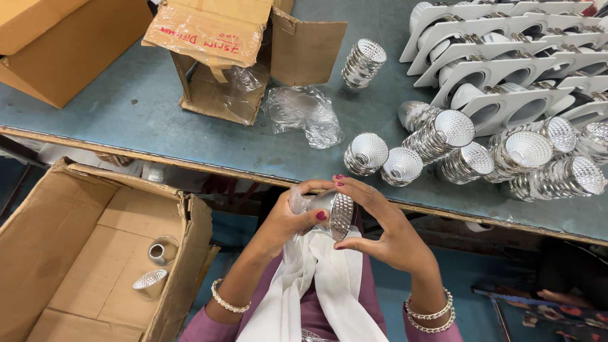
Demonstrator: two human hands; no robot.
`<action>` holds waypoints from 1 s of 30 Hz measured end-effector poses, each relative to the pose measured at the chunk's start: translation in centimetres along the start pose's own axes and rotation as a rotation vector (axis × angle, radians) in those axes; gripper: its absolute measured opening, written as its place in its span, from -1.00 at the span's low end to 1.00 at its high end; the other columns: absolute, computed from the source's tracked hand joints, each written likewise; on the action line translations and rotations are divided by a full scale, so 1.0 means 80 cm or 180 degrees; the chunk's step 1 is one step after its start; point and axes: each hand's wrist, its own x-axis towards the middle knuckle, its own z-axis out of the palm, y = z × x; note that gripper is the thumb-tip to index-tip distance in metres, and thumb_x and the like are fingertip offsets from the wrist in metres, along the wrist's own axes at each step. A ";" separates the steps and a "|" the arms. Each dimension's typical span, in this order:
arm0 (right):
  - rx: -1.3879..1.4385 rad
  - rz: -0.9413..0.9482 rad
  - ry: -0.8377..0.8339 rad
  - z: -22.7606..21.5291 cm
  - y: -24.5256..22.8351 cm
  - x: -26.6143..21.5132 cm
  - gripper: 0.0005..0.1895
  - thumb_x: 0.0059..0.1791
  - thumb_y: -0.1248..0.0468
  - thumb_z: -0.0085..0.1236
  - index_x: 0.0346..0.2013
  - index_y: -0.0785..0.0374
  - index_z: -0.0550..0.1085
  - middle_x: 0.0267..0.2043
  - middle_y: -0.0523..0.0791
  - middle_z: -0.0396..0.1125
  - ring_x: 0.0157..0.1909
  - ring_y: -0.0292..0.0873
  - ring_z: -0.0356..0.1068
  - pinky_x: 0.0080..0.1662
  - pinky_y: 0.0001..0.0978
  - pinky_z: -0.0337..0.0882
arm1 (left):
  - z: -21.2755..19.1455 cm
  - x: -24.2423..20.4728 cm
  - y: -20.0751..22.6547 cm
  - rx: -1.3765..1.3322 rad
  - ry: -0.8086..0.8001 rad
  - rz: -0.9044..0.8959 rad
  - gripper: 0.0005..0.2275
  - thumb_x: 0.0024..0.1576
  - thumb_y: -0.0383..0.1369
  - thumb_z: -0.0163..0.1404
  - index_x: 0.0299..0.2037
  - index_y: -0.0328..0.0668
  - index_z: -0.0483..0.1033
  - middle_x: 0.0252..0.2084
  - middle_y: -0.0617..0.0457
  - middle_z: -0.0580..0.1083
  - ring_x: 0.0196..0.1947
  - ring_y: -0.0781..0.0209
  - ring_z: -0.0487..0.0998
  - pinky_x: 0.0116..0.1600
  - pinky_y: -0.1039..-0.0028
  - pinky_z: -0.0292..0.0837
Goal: The person repeatedly picks up small silver light fixtures from a table, wraps each one in a clear plastic bag, and places the wrapped items into a cardboard box. The process is performed one at a time with consistent hand motions.
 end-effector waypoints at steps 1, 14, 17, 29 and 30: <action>0.0034 0.0018 -0.0003 0.001 0.000 0.000 -0.03 -0.31 0.12 0.53 0.35 0.16 0.30 0.44 -0.08 0.20 0.47 0.00 0.20 0.38 -0.11 0.23 | 0.001 0.000 -0.001 -0.0040 0.0002 -0.0018 -0.42 -0.02 -0.16 0.31 0.18 -0.26 0.49 -0.42 0.22 0.50 -0.56 0.58 0.29 -0.48 0.69 0.12; 0.0339 -0.0007 -0.0570 -0.001 0.001 0.013 0.05 -0.24 0.13 0.46 0.47 0.16 0.16 0.59 -0.05 -0.01 0.58 0.02 0.03 0.45 -0.12 0.10 | 0.007 -0.016 0.020 0.0338 -0.0221 0.0576 -0.23 -0.02 -0.16 0.32 0.36 -0.12 0.15 0.18 0.08 0.37 0.07 0.36 0.49 0.12 0.54 0.47; 0.0315 0.0056 -0.0748 0.003 0.011 0.015 0.03 -0.17 0.10 0.40 0.48 0.19 0.08 0.58 0.00 -0.06 0.58 0.06 -0.06 0.43 -0.13 0.03 | 0.002 -0.017 0.016 0.0981 -0.0143 0.0931 -0.28 0.07 -0.19 0.22 0.40 -0.18 0.14 0.34 0.07 0.27 0.25 0.36 0.35 0.27 0.52 0.29; -0.0395 -0.0247 0.1120 0.098 0.028 0.017 -0.39 -0.03 0.08 0.28 0.24 0.29 0.39 0.31 0.00 0.34 0.38 0.09 0.31 0.38 -0.05 0.21 | 0.014 -0.006 -0.020 -0.0987 0.0872 -0.0203 -0.51 0.23 -0.05 -0.02 0.35 0.10 0.25 -0.45 0.22 0.30 -0.61 0.57 0.25 -0.61 0.70 0.05; -0.0491 -0.0255 0.1143 0.099 0.027 0.017 -0.42 -0.03 0.09 0.28 0.21 0.29 0.41 0.27 0.00 0.37 0.34 0.08 0.34 0.36 -0.05 0.22 | 0.015 -0.007 -0.020 -0.1009 0.0901 -0.0289 -0.53 0.25 -0.04 -0.05 0.35 0.14 0.25 -0.49 0.22 0.28 -0.63 0.57 0.23 -0.61 0.69 0.04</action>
